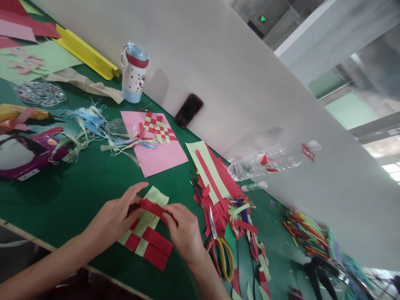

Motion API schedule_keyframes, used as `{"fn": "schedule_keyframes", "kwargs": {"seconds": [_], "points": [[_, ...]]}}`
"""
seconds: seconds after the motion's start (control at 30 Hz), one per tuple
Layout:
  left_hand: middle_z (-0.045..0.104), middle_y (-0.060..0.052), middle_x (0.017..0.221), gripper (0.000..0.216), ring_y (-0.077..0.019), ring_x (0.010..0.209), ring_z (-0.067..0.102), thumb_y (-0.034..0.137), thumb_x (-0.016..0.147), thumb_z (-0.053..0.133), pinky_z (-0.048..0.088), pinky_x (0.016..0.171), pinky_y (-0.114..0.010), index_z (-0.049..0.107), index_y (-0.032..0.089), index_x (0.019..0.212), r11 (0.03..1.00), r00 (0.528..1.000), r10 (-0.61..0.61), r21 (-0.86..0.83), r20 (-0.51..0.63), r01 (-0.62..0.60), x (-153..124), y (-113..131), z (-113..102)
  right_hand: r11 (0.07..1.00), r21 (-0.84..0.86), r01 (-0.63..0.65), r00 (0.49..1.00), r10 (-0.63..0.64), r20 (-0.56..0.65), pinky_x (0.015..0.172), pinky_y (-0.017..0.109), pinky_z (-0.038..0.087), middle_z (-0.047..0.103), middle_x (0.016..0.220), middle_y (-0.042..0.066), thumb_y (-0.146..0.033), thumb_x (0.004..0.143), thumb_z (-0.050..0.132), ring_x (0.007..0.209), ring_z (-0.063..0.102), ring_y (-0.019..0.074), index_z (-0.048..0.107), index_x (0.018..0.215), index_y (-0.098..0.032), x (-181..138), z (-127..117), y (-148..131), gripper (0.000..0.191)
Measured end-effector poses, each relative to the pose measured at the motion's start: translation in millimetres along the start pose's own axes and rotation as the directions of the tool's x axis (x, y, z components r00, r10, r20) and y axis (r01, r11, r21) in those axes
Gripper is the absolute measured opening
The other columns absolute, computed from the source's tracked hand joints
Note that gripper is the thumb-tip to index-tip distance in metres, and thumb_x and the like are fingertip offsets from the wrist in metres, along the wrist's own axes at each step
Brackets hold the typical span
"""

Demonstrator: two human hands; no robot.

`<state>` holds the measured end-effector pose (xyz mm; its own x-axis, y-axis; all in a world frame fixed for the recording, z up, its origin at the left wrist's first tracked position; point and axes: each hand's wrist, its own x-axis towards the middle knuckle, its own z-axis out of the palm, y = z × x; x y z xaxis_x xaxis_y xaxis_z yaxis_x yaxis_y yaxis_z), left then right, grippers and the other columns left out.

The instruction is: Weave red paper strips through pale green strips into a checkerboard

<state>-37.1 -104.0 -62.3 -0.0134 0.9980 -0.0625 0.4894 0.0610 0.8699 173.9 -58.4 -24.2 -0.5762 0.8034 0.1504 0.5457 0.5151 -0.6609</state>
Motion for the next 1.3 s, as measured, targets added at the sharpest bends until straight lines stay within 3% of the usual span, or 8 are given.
{"fn": "schedule_keyframes", "kwargs": {"seconds": [0.13,0.23,0.33,0.47,0.7,0.83,0.93,1.3], "points": [[0.069,-0.007,0.120,0.043,-0.0178,0.078,0.072,0.028,0.091,0.041,0.054,0.063,-0.026,0.047,0.025,0.133,0.992,0.993,0.066,0.115,-0.098,-0.054,-3.9,-5.5,-6.8,1.000,-0.029,-0.012,0.998,0.014,0.062,0.078,0.032,0.053,0.074,0.093,0.007,-0.019,0.096,0.054,0.084,0.068,0.0211,0.073,0.105,-0.024,4.9,-1.3,-0.5,0.022],[0.067,-0.007,0.118,0.029,-0.0185,0.082,0.070,0.031,0.096,0.039,0.053,0.065,-0.028,0.059,0.025,0.116,0.951,0.976,0.175,0.281,-0.127,-0.133,-14.8,-13.6,-16.6,0.998,-0.039,-0.059,0.993,0.062,0.100,0.078,0.031,0.053,0.075,0.093,0.006,-0.019,0.095,0.055,0.086,0.069,0.0212,0.074,0.106,-0.024,7.8,-1.1,1.3,0.022],[0.070,-0.002,0.102,0.018,-0.0209,0.094,0.067,0.033,0.097,0.049,0.052,0.080,-0.031,0.065,0.028,0.102,0.876,0.946,0.321,0.368,0.039,-0.312,-29.5,-22.2,-21.3,0.992,-0.049,-0.119,0.989,0.123,0.080,0.080,0.031,0.053,0.076,0.098,0.007,-0.018,0.093,0.056,0.090,0.070,0.0221,0.073,0.107,-0.023,11.1,-0.6,5.2,0.023],[0.073,-0.001,0.103,0.020,-0.0191,0.093,0.065,0.024,0.097,0.051,0.050,0.085,-0.033,0.067,0.029,0.109,0.780,0.874,0.451,0.397,0.178,-0.483,-43.5,-30.4,-15.4,0.988,-0.053,-0.147,0.987,0.151,0.063,0.078,0.029,0.053,0.076,0.099,0.005,-0.019,0.092,0.057,0.089,0.070,0.0212,0.074,0.106,-0.024,16.6,-1.7,7.3,0.022],[0.072,-0.002,0.103,0.021,-0.0208,0.095,0.062,0.019,0.096,0.049,0.050,0.086,-0.036,0.069,0.026,0.101,0.738,0.858,0.478,0.443,0.189,-0.509,-47.2,-36.7,-7.1,0.993,-0.022,-0.117,0.976,0.119,0.183,0.079,0.028,0.053,0.076,0.098,0.003,-0.017,0.094,0.055,0.088,0.071,0.0189,0.075,0.103,-0.027,27.1,-6.4,2.4,0.024],[0.072,-0.001,0.102,0.021,-0.0223,0.095,0.061,0.019,0.097,0.048,0.049,0.084,-0.038,0.068,0.026,0.098,0.737,0.865,0.472,0.463,0.170,-0.493,-49.1,-39.7,-4.3,0.974,0.068,-0.216,0.962,0.200,0.186,0.083,0.031,0.054,0.078,0.101,0.001,-0.015,0.091,0.057,0.094,0.072,0.0210,0.077,0.100,-0.027,31.9,-10.5,2.0,0.025],[0.072,-0.001,0.104,0.019,-0.0216,0.096,0.060,0.020,0.097,0.050,0.049,0.084,-0.037,0.067,0.026,0.098,0.752,0.871,0.462,0.448,0.165,-0.484,-50.2,-40.4,-3.8,0.955,0.127,-0.270,0.936,0.229,0.265,0.083,0.030,0.054,0.078,0.100,0.000,-0.014,0.091,0.057,0.093,0.073,0.0212,0.077,0.100,-0.027,32.3,-12.5,0.8,0.025],[0.071,-0.001,0.104,0.022,-0.0227,0.097,0.060,0.019,0.098,0.046,0.047,0.085,-0.038,0.067,0.026,0.102,0.714,0.867,0.463,0.501,0.184,-0.488,-50.9,-39.7,-5.1,0.988,0.030,-0.150,0.918,0.128,0.375,0.078,0.027,0.051,0.078,0.097,-0.001,-0.010,0.091,0.059,0.088,0.072,0.0195,0.078,0.103,-0.030,26.1,-8.4,-4.2,0.030]]}}
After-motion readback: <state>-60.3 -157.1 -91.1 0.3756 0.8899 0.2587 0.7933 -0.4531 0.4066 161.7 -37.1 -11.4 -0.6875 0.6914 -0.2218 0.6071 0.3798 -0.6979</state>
